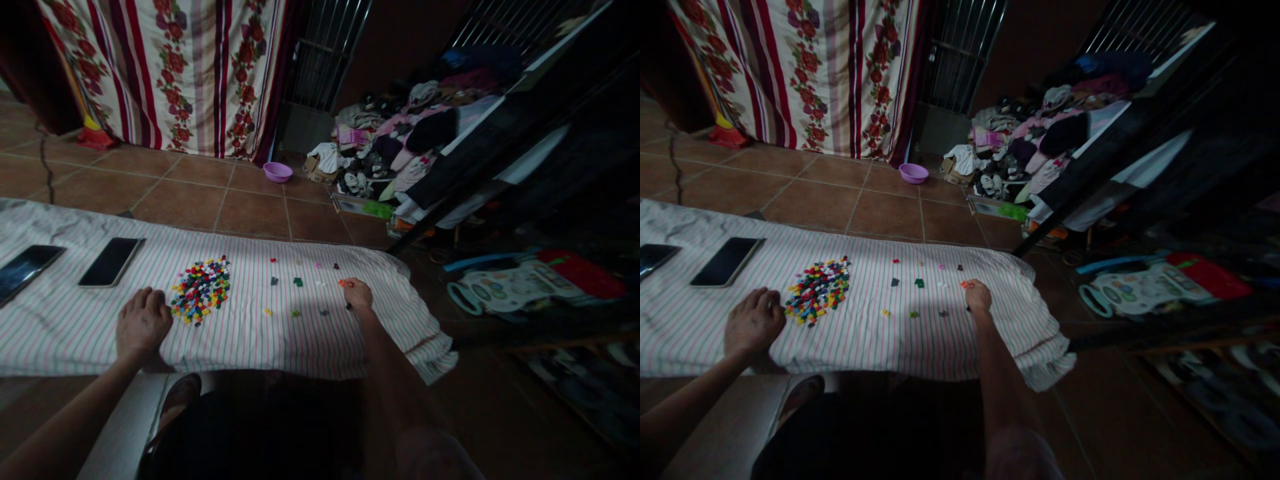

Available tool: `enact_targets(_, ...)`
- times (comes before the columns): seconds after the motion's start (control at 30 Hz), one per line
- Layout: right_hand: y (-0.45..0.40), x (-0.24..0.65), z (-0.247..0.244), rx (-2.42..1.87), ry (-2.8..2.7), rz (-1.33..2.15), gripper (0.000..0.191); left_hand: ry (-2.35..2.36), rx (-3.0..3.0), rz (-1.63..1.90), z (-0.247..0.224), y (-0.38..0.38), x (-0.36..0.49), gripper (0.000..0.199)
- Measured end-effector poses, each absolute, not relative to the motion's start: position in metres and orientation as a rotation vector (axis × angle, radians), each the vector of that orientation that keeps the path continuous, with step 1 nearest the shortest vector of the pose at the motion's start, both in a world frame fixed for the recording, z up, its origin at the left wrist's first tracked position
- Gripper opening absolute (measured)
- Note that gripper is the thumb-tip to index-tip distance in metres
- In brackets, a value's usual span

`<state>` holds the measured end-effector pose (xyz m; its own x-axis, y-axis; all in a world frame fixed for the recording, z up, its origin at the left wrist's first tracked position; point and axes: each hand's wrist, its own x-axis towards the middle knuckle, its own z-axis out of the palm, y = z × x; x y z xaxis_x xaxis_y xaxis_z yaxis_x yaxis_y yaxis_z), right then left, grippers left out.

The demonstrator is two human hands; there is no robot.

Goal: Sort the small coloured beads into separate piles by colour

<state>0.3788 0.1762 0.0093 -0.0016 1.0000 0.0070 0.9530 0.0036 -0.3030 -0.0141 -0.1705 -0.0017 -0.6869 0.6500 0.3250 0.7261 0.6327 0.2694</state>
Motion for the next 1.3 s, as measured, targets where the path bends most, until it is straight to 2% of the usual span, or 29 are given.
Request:
enact_targets(0.47,0.169,0.376,0.015,-2.065,-2.054,0.277,0.036,-2.702,-1.072,-0.524,-0.008,-0.169,-0.017,0.035)
enact_targets(0.73,0.146,0.342,0.022,-1.829,-2.177,0.239,0.034,-2.682,-1.078,-0.552,-0.009,-0.17,-0.017,0.033)
enact_targets(0.9,0.128,0.311,0.017,-1.519,-2.267,0.247,0.031,-2.639,-1.112,-0.527,-0.014,-0.17,-0.021,0.033)
enact_targets(1.3,0.045,0.202,-0.001,-0.954,-2.515,0.553,0.023,-2.606,-1.111,-0.52,-0.019,-0.17,-0.022,0.035)
